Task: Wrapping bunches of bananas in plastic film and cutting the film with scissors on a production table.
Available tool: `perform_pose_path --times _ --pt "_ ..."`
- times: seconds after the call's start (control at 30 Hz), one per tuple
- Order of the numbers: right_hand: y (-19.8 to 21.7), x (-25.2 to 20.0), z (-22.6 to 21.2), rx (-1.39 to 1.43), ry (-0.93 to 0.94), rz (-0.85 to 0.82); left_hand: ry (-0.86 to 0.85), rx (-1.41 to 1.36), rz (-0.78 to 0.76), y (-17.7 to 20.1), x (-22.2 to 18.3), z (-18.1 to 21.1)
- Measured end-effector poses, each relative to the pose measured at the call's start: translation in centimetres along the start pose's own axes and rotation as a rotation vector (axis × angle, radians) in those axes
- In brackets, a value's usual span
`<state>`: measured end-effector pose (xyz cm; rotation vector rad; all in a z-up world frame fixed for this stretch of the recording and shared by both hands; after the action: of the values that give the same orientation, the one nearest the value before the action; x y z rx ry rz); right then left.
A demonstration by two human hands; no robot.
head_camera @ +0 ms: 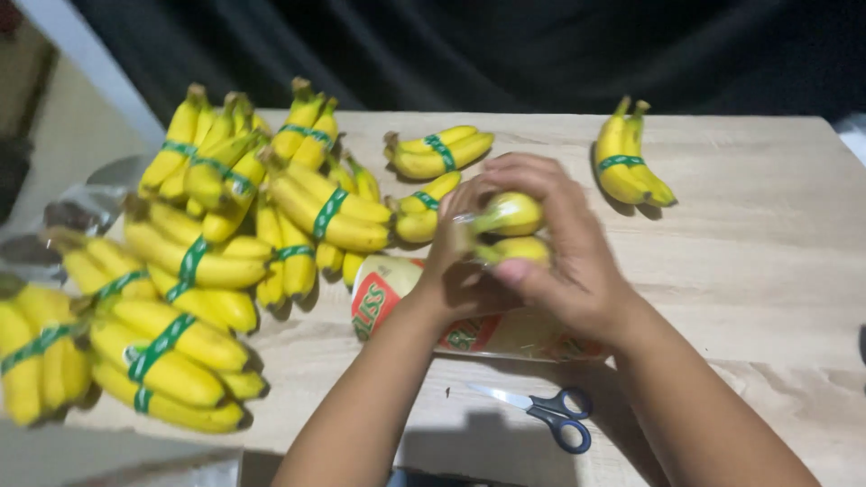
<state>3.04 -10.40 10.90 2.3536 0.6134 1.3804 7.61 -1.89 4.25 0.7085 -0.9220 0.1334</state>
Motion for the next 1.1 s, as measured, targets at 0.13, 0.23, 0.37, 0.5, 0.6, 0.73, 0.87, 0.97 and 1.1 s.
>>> perform_pose_path --times 0.13,0.23,0.37,0.5,0.6,0.73,0.87,0.97,1.1 --pt "0.5 0.1 -1.1 -0.138 0.082 -0.001 -0.036 0.136 0.089 -0.5 -0.7 -0.5" --pt "0.5 -0.2 -0.8 -0.168 0.143 -0.01 -0.004 0.33 0.237 -0.7 -0.6 -0.5" --pt "-0.2 -0.6 -0.6 -0.093 0.211 -0.053 0.044 0.448 0.355 1.6 -1.0 1.0" --pt "0.4 -1.3 -1.3 -0.167 0.284 0.155 -0.054 0.448 0.454 2.6 -1.3 2.8" --pt "2.6 -1.4 1.7 0.021 0.158 0.377 -0.082 0.438 0.423 3.6 -1.4 3.8" --pt "8.0 -3.0 10.8 0.678 -0.271 0.814 0.154 -0.007 0.264 5.5 -0.6 1.8" --pt "10.8 -3.4 12.2 0.991 -0.378 0.78 0.218 -0.746 0.319 4.8 -0.2 -2.4" --pt "9.2 -2.2 10.7 1.184 -0.348 0.494 0.493 -1.182 0.246 2.7 -0.3 -3.9" --pt "5.3 -0.3 7.1 1.45 -0.334 0.085 0.732 -1.335 -0.154 -2.6 -0.9 -0.5"
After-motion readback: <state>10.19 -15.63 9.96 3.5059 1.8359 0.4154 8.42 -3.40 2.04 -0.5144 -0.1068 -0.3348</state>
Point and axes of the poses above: each hand's wrist, its own x-axis towards the middle knuckle, its own y-axis out of the back of the hand, z = x × y, the point moved 10 cm from there along x, towards the middle knuckle, and after that the axes turned 5 degrees about x, right-handed, at the moved point
